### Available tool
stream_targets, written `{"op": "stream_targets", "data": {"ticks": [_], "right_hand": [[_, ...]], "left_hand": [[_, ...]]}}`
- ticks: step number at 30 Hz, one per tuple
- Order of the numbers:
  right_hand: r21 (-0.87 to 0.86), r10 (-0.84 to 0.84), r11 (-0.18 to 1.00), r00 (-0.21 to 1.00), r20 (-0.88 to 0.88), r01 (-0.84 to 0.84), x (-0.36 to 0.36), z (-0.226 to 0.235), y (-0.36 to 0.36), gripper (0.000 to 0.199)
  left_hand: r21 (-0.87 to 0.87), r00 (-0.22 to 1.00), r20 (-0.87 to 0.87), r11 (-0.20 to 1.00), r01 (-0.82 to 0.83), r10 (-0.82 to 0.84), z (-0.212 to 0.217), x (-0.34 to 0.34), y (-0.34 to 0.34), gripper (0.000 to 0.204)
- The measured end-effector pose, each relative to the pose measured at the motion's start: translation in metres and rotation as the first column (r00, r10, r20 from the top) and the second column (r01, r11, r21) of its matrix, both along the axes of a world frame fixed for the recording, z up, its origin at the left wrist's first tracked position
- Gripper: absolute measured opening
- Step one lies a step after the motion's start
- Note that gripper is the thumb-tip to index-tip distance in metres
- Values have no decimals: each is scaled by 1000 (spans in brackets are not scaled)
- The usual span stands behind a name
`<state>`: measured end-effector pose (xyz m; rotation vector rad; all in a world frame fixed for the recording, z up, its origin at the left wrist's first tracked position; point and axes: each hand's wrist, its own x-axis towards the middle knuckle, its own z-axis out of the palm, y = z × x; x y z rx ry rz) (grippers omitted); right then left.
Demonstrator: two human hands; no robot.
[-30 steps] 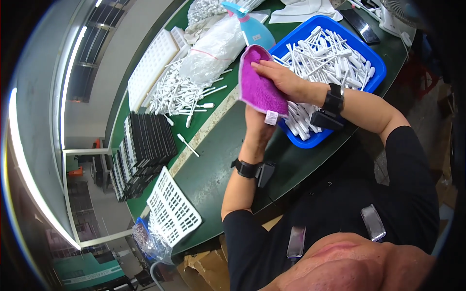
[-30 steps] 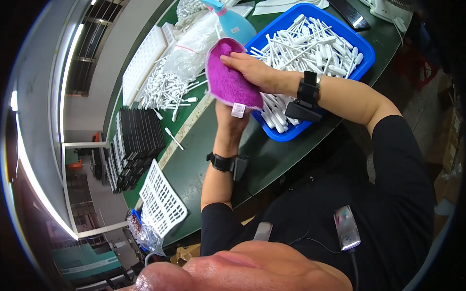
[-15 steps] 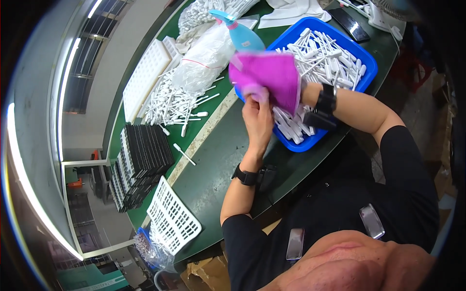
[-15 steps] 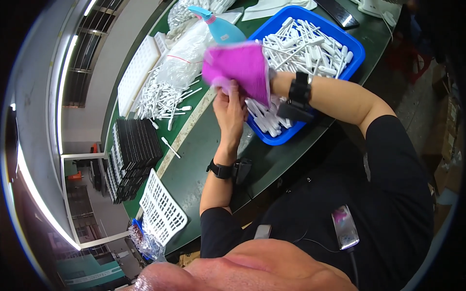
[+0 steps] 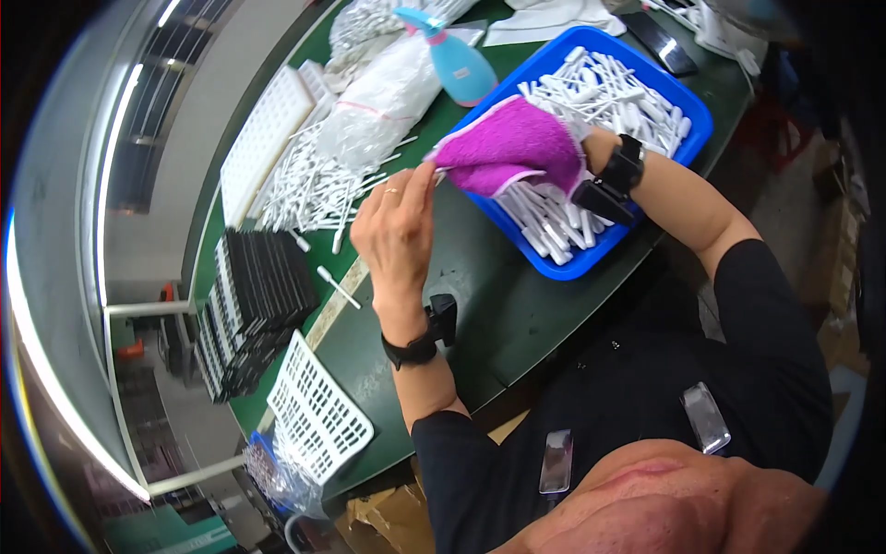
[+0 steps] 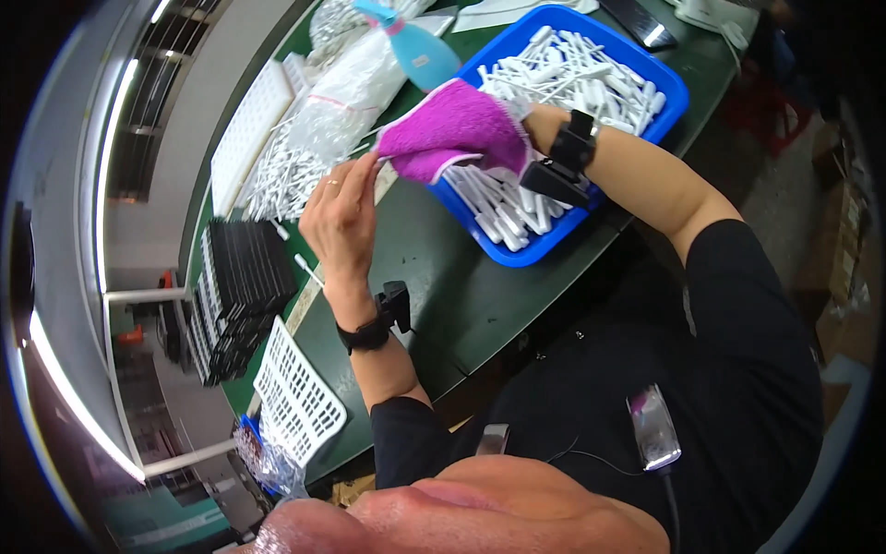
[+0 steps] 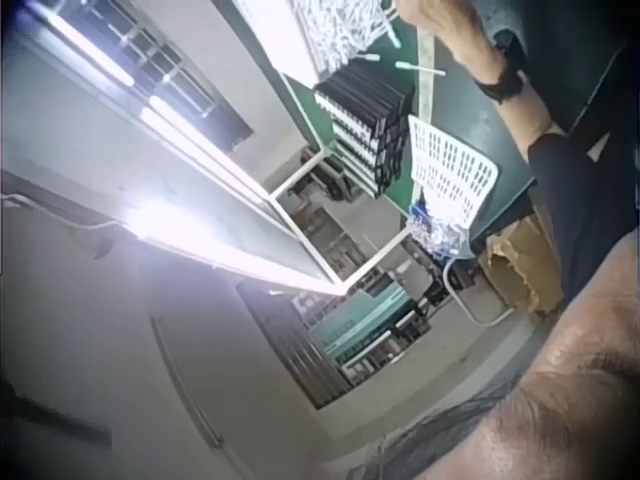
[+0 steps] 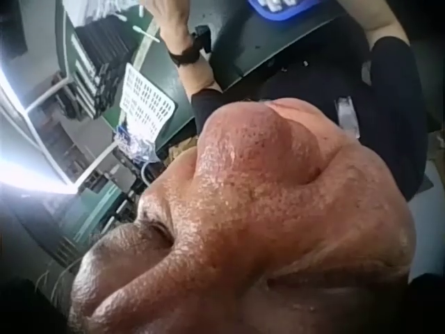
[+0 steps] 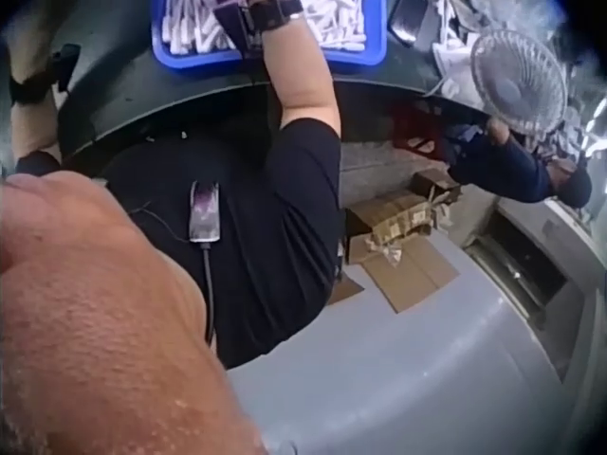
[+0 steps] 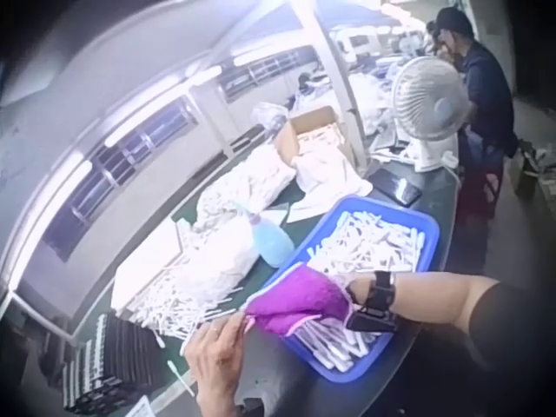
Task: The person picks up white plastic parts from a pile, wipes each one with a purple cloth, and places them into a blue tray.
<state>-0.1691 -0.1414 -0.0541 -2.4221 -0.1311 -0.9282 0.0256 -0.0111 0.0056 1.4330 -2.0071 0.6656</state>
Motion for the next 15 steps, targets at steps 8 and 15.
{"op": "stream_targets", "data": {"ticks": [8,15], "right_hand": [[525,-57,851,994,95,-1,23,-55,-43,41],[319,-275,934,895,352,162,-8,-2,-52,41]], "left_hand": [[439,949,-300,897,44,100,5,-11,18,13],[507,419,-859,380,774,295,8,-36,26,20]]}}
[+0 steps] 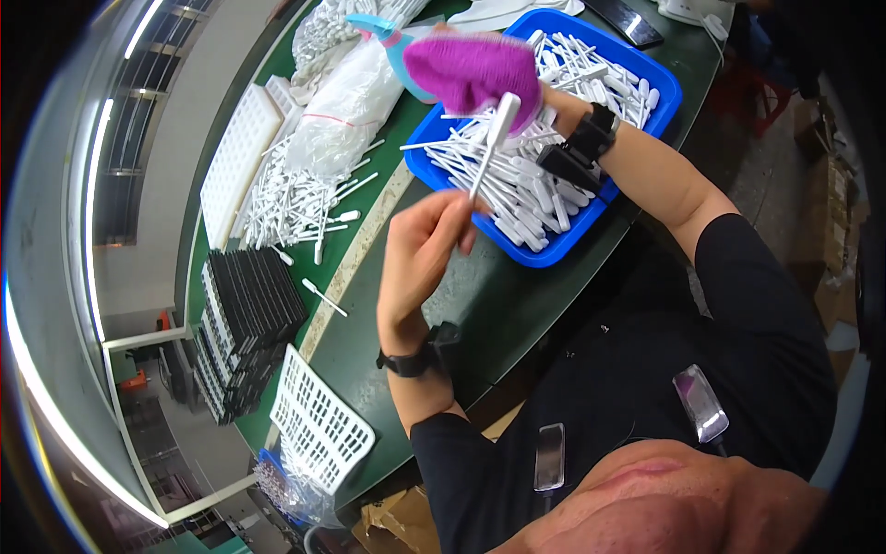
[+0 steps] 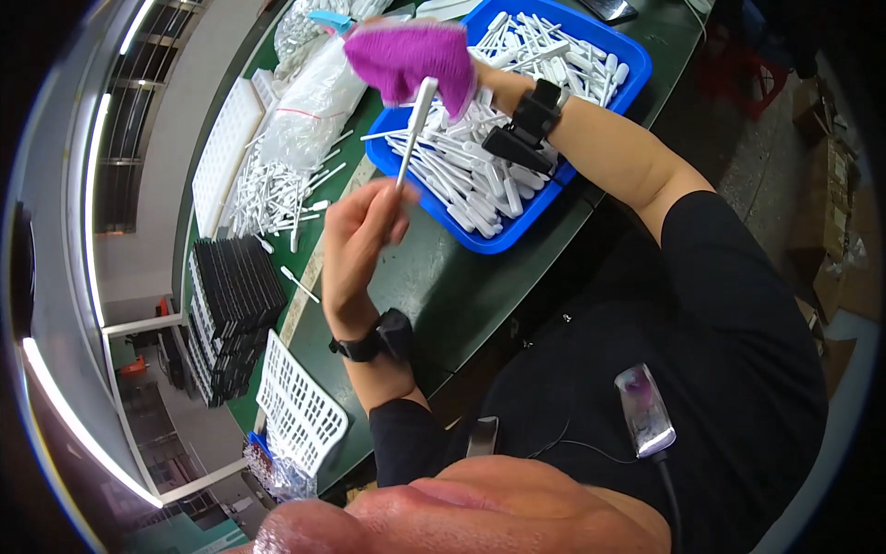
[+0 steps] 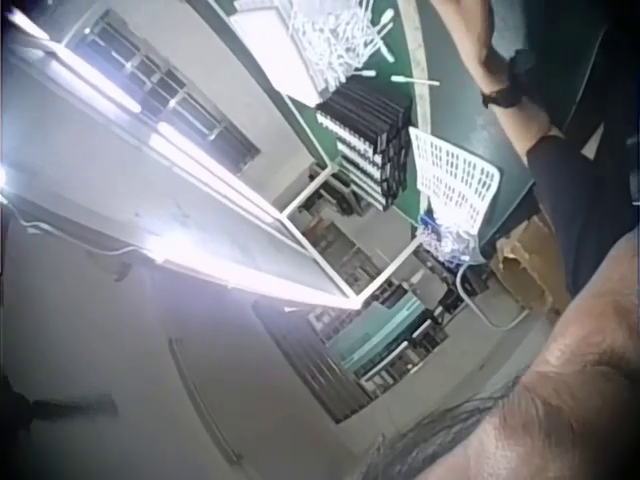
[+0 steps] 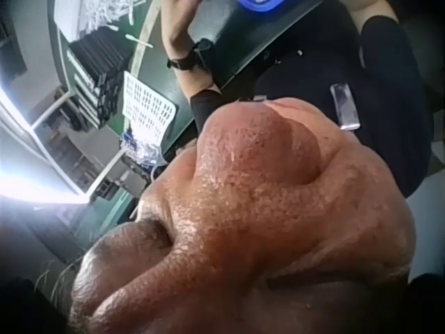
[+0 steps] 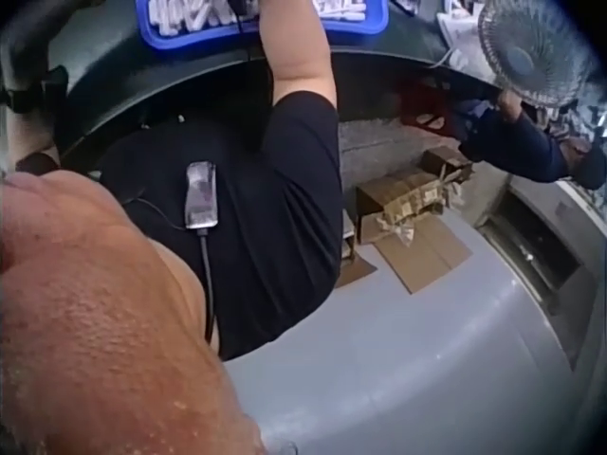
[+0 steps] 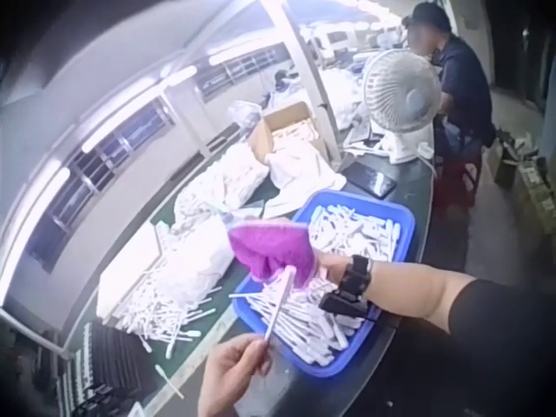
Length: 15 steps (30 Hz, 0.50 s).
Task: The person picks up white plastic parts from a pile, wipes each one with a purple cloth, and places them into a blue tray.
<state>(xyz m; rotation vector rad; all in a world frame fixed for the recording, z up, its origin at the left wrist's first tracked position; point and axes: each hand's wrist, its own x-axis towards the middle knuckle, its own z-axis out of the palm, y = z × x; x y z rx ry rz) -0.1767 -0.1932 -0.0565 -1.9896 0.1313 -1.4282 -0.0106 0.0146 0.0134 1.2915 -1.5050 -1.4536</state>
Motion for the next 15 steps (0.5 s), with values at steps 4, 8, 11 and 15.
{"op": "stream_targets", "data": {"ticks": [4,8,11,15], "right_hand": [[589,445,502,773,452,-633,-2,-6,-18,37],[660,511,367,735,446,-655,3,-3,-1,35],[731,357,619,932,61,-285,30,9,44,35],[404,-134,900,985,-104,165,32,5,29,35]], "left_hand": [[-252,962,95,941,-227,257,-22,-10,-17,25],[-217,941,-21,918,-333,336,-30,-4,-24,26],[-277,927,43,896,-346,371,-49,-6,-24,21],[-764,473,563,645,-13,677,-51,-23,-17,14]]}}
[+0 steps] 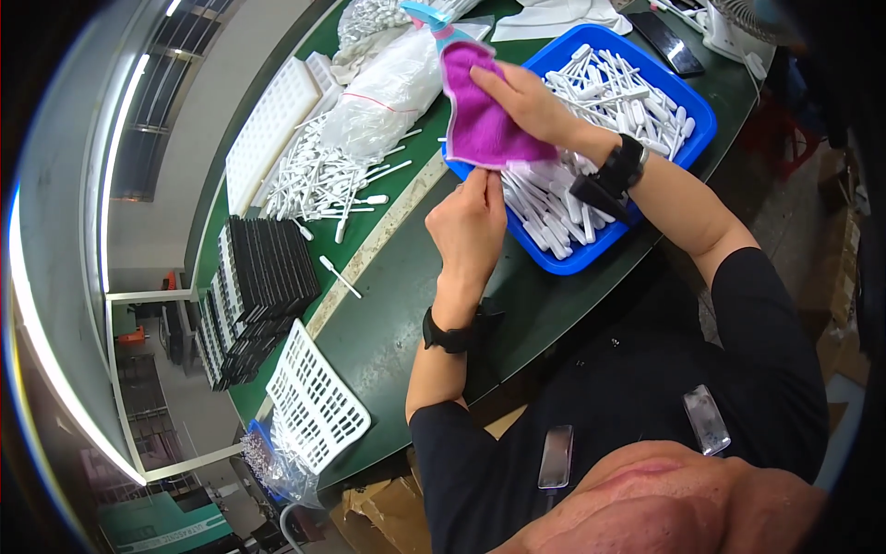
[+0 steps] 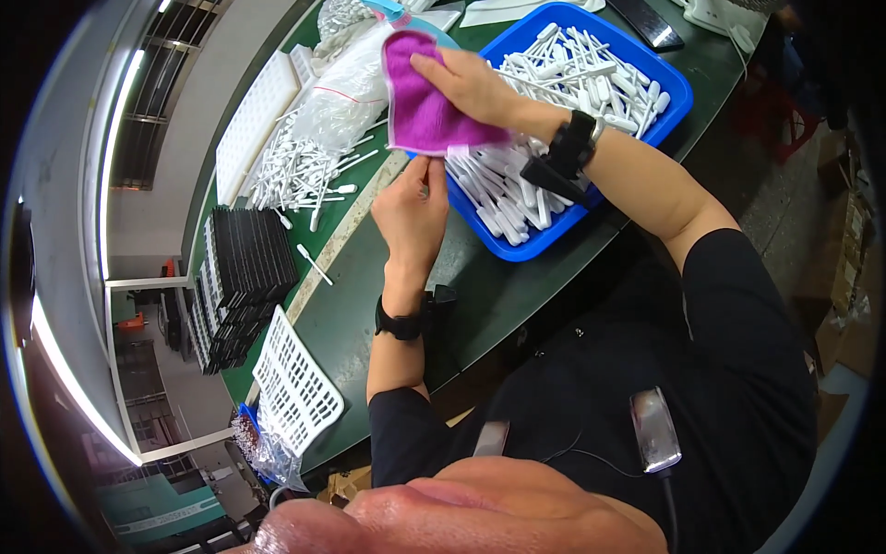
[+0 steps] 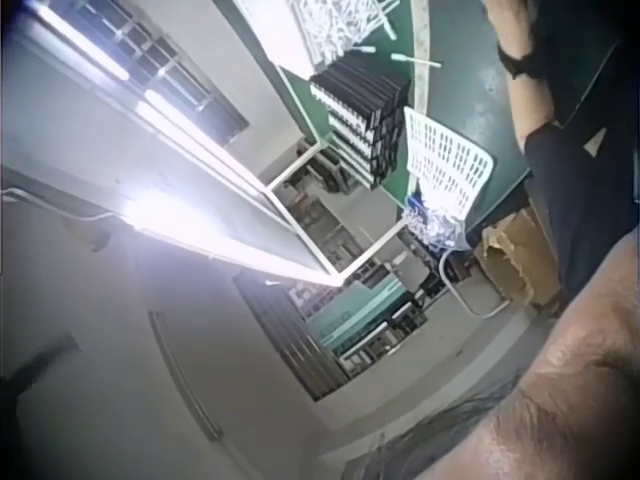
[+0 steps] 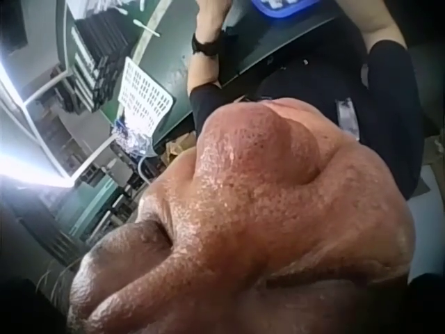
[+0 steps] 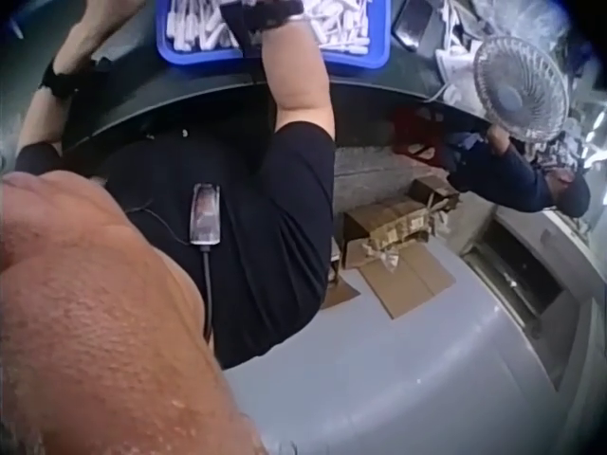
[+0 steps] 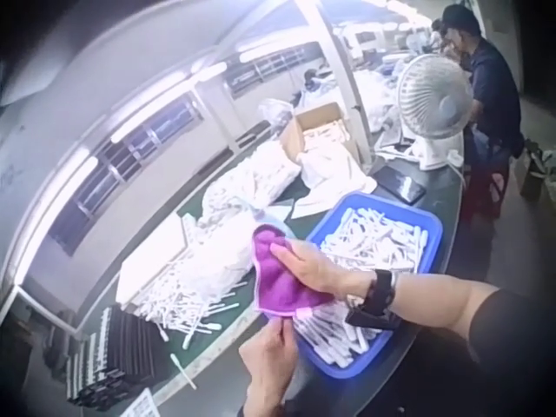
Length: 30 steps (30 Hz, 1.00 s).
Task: The person picks up white plastic parts from a pile, wipes each one with a purple cloth, and places them into a blue tray.
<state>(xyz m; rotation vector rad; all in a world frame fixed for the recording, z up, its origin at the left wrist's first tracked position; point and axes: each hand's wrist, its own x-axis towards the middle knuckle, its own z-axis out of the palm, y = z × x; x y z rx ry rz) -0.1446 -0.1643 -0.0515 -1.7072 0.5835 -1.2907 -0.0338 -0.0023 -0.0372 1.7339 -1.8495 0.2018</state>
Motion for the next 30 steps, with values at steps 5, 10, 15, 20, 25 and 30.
{"op": "stream_targets", "data": {"ticks": [5,10,15,20,25,30], "right_hand": [[543,-96,806,855,510,-233,-46,18,-45,34],[256,151,698,487,860,-669,-89,16,-51,31],[87,270,627,321,908,-775,-78,25,-47,29],[-69,383,411,104,918,-909,-66,43,-26,24],[102,616,324,291,732,-941,-77,-1,-83,37],[307,280,888,933,224,-341,-30,-16,-44,34]], "left_hand": [[-27,991,127,999,-44,47,8,-6,1,9],[-12,998,49,999,-29,30,1,4,-15,10],[-5,928,347,989,150,-139,9,9,-51,4],[-120,909,319,939,321,-270,-4,-11,-100,10],[12,986,163,999,36,-37,5,27,-61,14],[192,762,284,744,-640,582,-12,169,25,26]]}}
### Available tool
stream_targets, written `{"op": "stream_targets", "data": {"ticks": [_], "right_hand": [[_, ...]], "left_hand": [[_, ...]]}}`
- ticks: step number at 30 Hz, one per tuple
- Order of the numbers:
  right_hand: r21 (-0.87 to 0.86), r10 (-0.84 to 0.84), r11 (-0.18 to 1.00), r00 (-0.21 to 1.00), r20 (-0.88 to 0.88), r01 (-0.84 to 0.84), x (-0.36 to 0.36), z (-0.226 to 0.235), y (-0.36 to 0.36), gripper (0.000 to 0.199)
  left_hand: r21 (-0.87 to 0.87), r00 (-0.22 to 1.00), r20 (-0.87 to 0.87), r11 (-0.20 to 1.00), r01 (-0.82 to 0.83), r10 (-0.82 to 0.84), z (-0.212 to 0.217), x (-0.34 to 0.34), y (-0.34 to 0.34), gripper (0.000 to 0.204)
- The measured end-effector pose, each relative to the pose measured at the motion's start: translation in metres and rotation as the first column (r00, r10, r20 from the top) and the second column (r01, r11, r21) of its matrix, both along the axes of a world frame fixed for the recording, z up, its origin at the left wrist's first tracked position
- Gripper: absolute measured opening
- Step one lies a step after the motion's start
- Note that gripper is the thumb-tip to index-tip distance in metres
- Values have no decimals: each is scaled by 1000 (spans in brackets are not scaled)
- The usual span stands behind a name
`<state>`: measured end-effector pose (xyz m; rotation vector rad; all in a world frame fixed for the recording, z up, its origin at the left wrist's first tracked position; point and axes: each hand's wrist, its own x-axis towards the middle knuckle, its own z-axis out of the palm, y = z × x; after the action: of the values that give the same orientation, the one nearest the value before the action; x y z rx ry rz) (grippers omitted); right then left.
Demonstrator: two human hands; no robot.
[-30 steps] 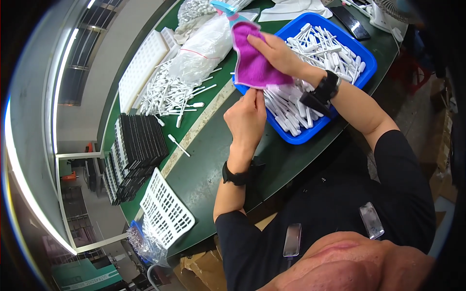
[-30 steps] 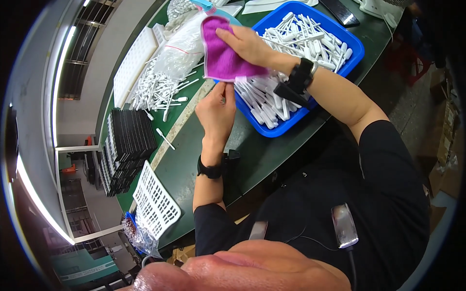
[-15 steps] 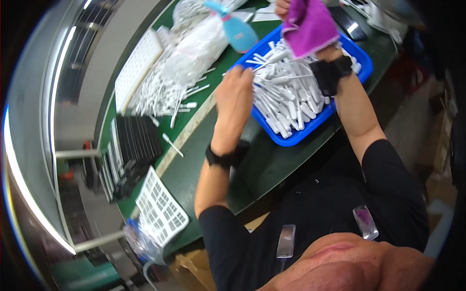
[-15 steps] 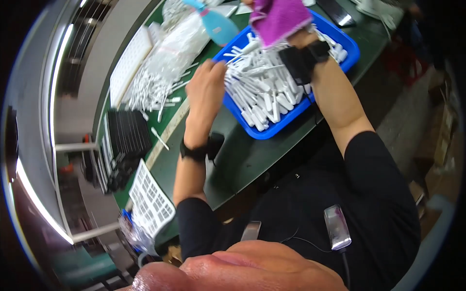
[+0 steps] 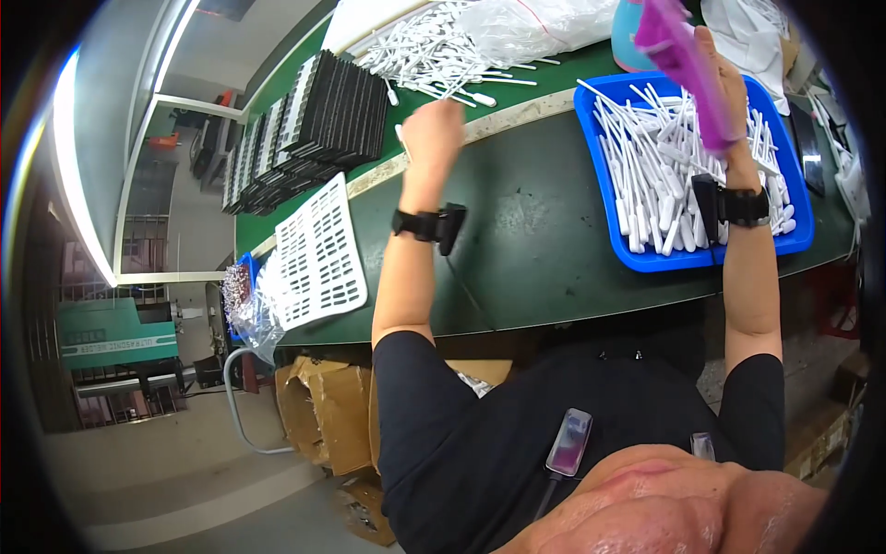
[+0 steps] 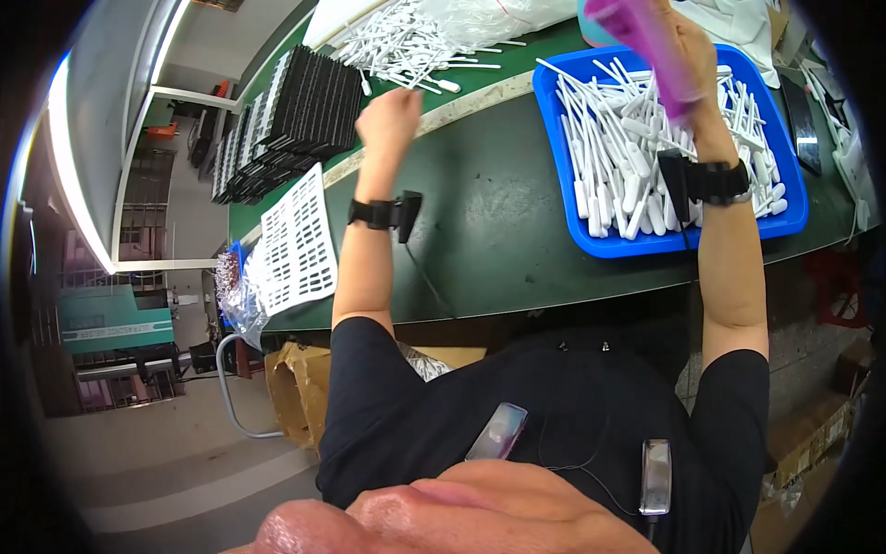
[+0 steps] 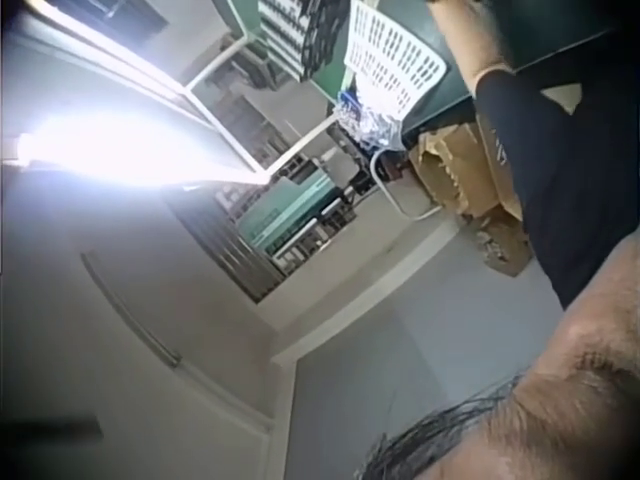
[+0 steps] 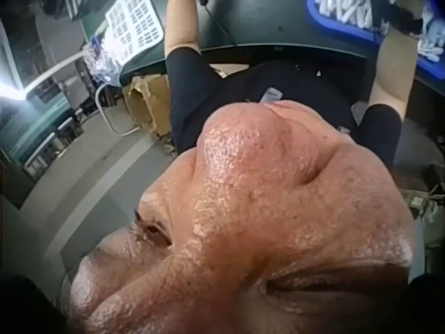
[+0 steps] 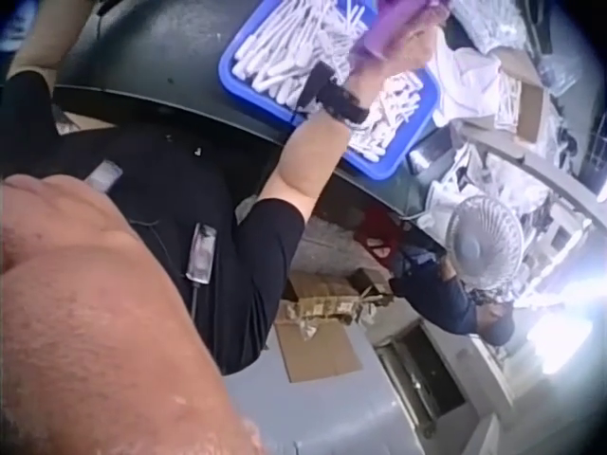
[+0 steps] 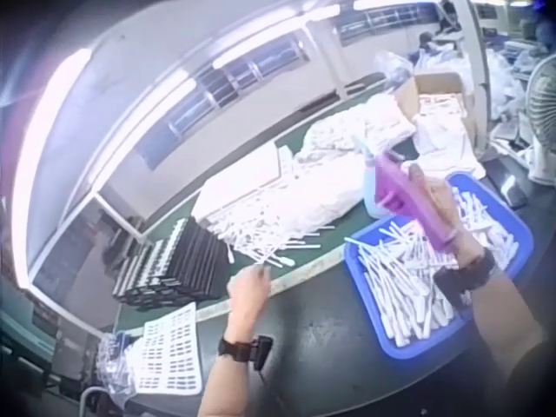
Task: The person picks up white plastic parts from a pile, wipes each one with a purple cloth, and places them into a blue tray.
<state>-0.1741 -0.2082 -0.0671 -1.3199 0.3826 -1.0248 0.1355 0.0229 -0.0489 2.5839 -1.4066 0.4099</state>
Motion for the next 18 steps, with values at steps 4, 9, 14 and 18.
{"op": "stream_targets", "data": {"ticks": [4,9,14,18], "right_hand": [[-274,-249,946,930,-269,174,5,10,11,33],[261,99,960,995,17,-100,-2,35,23,34],[380,469,741,831,298,-554,-9,5,-4,24],[439,281,819,925,256,-370,7,29,32,21]], "left_hand": [[-21,966,11,966,-257,257,-23,79,37,30],[-58,934,-118,937,-344,336,-48,95,35,35],[-65,939,-125,942,-329,320,-40,85,24,32],[-503,509,-745,864,-7,-430,6,18,-8,27]]}}
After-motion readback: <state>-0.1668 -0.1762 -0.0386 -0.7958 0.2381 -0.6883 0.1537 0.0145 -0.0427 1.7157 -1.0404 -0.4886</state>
